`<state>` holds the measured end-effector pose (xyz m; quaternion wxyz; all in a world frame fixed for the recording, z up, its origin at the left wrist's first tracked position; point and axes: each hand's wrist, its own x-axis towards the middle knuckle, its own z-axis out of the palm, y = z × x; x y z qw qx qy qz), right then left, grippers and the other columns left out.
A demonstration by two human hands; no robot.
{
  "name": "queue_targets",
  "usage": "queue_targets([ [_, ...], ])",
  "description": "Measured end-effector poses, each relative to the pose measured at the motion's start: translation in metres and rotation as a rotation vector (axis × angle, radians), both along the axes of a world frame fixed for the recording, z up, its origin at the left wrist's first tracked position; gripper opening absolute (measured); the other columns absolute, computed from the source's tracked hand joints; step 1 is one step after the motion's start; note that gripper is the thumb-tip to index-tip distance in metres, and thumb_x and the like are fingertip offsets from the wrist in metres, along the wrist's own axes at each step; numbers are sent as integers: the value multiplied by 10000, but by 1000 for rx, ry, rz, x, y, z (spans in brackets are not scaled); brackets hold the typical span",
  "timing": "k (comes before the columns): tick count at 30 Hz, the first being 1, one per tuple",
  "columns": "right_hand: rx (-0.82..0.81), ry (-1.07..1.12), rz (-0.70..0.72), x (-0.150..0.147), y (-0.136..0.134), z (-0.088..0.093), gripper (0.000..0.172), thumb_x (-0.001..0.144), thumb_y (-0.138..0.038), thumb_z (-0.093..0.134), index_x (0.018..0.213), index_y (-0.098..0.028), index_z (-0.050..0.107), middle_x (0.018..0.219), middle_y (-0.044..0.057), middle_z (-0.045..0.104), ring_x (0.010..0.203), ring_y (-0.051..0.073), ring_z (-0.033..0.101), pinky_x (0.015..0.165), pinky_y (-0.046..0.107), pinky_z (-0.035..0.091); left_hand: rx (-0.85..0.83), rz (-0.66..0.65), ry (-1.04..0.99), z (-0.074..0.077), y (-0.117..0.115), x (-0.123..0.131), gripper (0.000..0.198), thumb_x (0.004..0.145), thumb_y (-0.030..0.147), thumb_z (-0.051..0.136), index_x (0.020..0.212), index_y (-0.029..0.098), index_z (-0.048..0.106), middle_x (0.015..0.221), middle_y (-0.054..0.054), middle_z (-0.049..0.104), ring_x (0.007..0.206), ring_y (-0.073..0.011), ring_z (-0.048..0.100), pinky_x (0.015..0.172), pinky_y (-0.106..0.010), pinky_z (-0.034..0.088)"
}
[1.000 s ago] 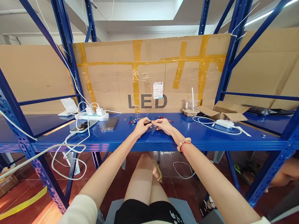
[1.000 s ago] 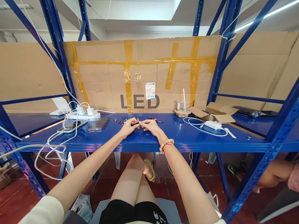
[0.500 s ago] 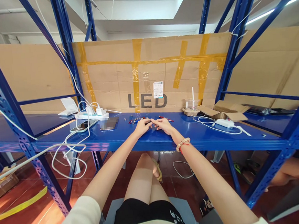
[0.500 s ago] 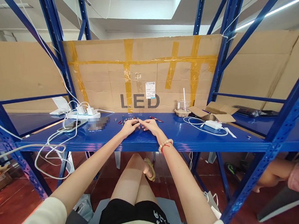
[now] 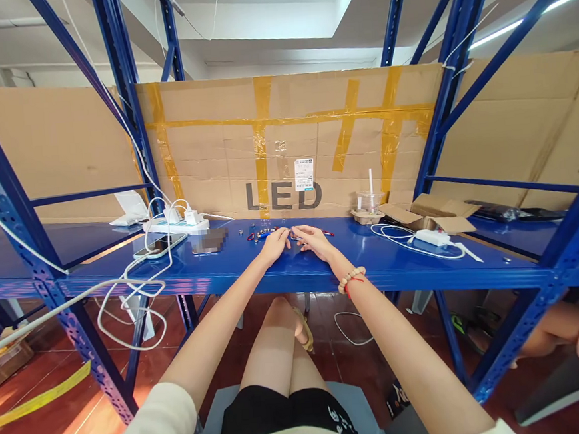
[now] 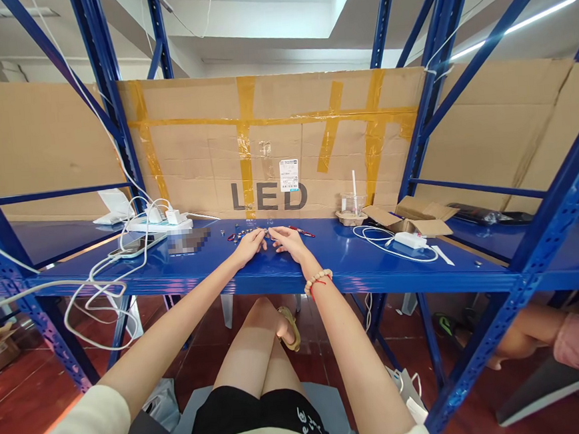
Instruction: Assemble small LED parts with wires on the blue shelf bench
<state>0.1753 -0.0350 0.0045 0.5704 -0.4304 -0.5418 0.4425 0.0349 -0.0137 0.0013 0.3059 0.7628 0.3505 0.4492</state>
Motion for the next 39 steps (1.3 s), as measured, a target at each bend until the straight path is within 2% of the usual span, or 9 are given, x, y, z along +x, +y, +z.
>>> queue_targets([
  [9,28,5,4,3,4,-4,349,537,-396,751,799,-177,677,805,33,631,571,64,487,452,161,414,3,-12,24,1,-3,0,273,842,331,335,808,164,549,491,41,527,507,-99,483,625,-222,393],
  [15,22,8,14,1,2,-2,349,513,-425,753,729,-168,658,734,15,606,575,64,486,447,158,397,-6,-16,54,4,-7,0,281,841,343,334,797,164,546,481,41,512,511,-104,479,612,-226,384],
  [29,47,-47,35,1,-3,-1,345,475,-432,758,603,-159,591,628,-18,544,583,70,479,463,167,385,103,-87,60,-1,-5,-3,222,812,330,413,792,151,543,538,15,569,579,-120,543,640,-243,416],
  [33,32,-42,32,2,-2,-1,335,478,-414,764,633,-155,617,634,-8,562,590,74,489,466,169,390,141,-101,42,-3,-2,-3,190,795,299,442,824,147,553,568,10,587,603,-122,560,645,-241,431],
  [39,8,-27,7,1,0,-1,321,493,-382,768,676,-151,642,651,7,573,588,76,498,444,160,393,188,-49,81,-1,-3,-3,153,750,216,483,848,150,580,624,-4,614,601,-123,570,647,-245,451],
])
